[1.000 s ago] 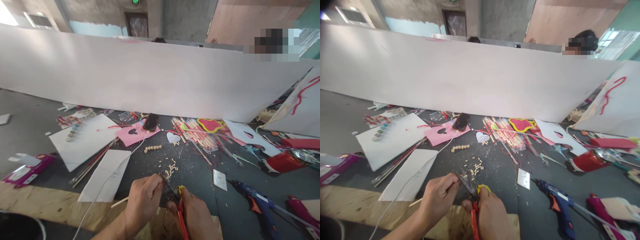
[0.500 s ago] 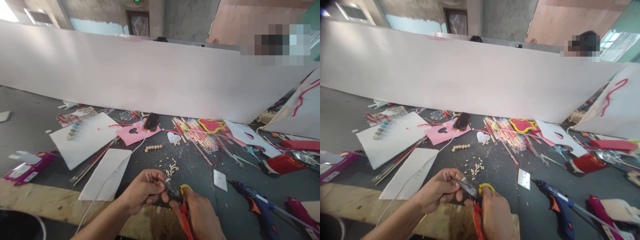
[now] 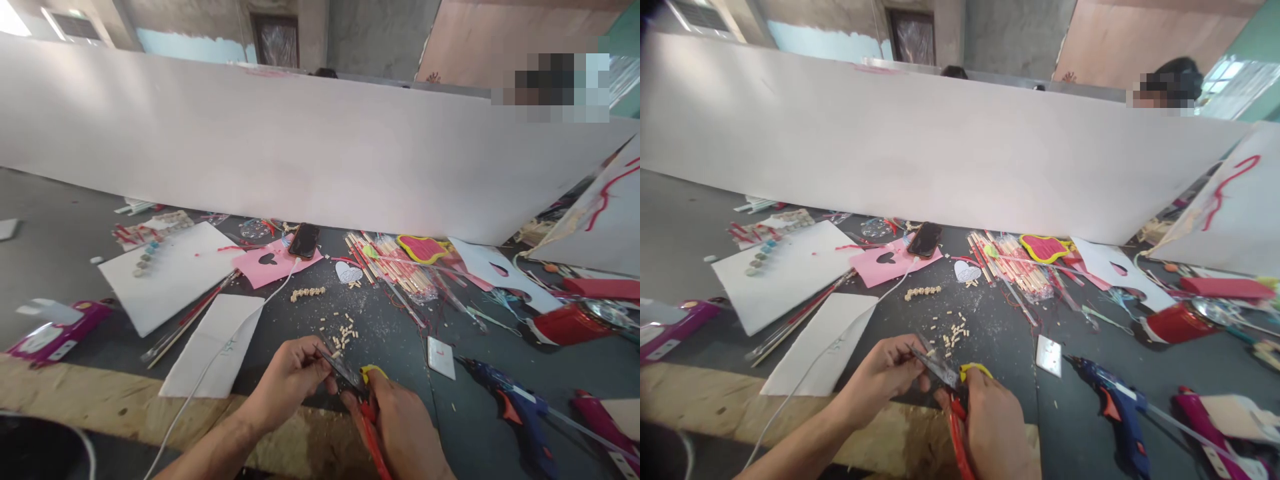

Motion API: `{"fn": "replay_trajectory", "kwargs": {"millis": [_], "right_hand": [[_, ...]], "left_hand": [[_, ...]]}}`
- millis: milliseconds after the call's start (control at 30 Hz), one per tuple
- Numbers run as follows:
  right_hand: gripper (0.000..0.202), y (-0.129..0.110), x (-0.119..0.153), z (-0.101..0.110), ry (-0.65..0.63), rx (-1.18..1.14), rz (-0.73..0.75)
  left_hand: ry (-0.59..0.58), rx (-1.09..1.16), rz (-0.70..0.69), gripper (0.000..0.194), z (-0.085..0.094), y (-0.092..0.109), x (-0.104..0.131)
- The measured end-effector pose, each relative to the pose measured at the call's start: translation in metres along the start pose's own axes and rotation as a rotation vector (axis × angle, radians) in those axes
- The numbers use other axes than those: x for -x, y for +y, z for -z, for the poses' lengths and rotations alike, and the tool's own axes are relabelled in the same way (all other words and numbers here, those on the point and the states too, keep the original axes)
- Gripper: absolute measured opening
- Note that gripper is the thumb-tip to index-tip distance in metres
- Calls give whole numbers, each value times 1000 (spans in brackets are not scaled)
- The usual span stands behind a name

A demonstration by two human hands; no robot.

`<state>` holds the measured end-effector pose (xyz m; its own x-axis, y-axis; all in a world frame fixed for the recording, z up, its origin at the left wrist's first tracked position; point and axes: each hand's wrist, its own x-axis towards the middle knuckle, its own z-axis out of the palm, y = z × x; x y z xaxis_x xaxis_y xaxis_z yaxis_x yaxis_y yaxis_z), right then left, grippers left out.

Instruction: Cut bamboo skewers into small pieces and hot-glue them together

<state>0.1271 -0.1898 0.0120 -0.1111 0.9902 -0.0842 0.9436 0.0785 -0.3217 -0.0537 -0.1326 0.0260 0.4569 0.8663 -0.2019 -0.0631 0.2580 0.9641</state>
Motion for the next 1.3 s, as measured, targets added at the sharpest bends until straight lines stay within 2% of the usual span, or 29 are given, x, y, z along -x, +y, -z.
{"fn": "replay_trajectory", "kwargs": {"millis": [100, 167, 233, 333, 400, 467, 567, 700, 800, 867, 900, 967, 1100, 1200, 1300], "right_hand": [[21, 2, 1, 1, 38, -9, 41], [22, 2, 0, 2, 36, 3, 46], [22, 0, -3, 3, 7, 33, 16], [22, -5, -6, 3, -46, 61, -42], [20, -8, -6, 2, -69, 58, -58], [18, -10, -6, 0, -81, 56, -66], [18, -8, -5, -1, -70, 67, -61], [18, -4, -5, -2, -16, 75, -2], [18, -3, -4, -4, 60, 51, 52], [18, -4, -4, -3, 88, 25, 75], [18, -4, -4, -3, 85, 18, 74], [19, -6, -5, 1, 67, 26, 47], [21, -11, -7, 8, 22, 33, -25], [23, -11, -5, 11, -4, 6, -50], [28, -8, -2, 11, -23, 8, -26]], "left_hand": [[-115, 252, 174, 22, 4, -4, -2], [-114, 241, 188, 22, 3, -4, -2], [-14, 60, 73, 18, 0, -2, -2], [208, -346, -149, 15, -7, -1, 1], [311, -537, -224, 19, -11, -2, 3], [343, -601, -233, 21, -12, -2, 5], [238, -445, -161, 18, -10, 0, 4], [14, -8, 34, 14, -1, 1, 0], [-140, 274, 208, 20, 4, 0, -3], [-191, 358, 272, 24, 6, 0, -5], [-179, 362, 262, 26, 5, 1, -5], [-84, 287, 169, 27, 3, 2, -5], [107, -7, -18, 25, -4, 4, -1], [155, -144, -81, 21, -6, 2, 2], [139, -201, -57, 20, -5, 1, 3]]}}
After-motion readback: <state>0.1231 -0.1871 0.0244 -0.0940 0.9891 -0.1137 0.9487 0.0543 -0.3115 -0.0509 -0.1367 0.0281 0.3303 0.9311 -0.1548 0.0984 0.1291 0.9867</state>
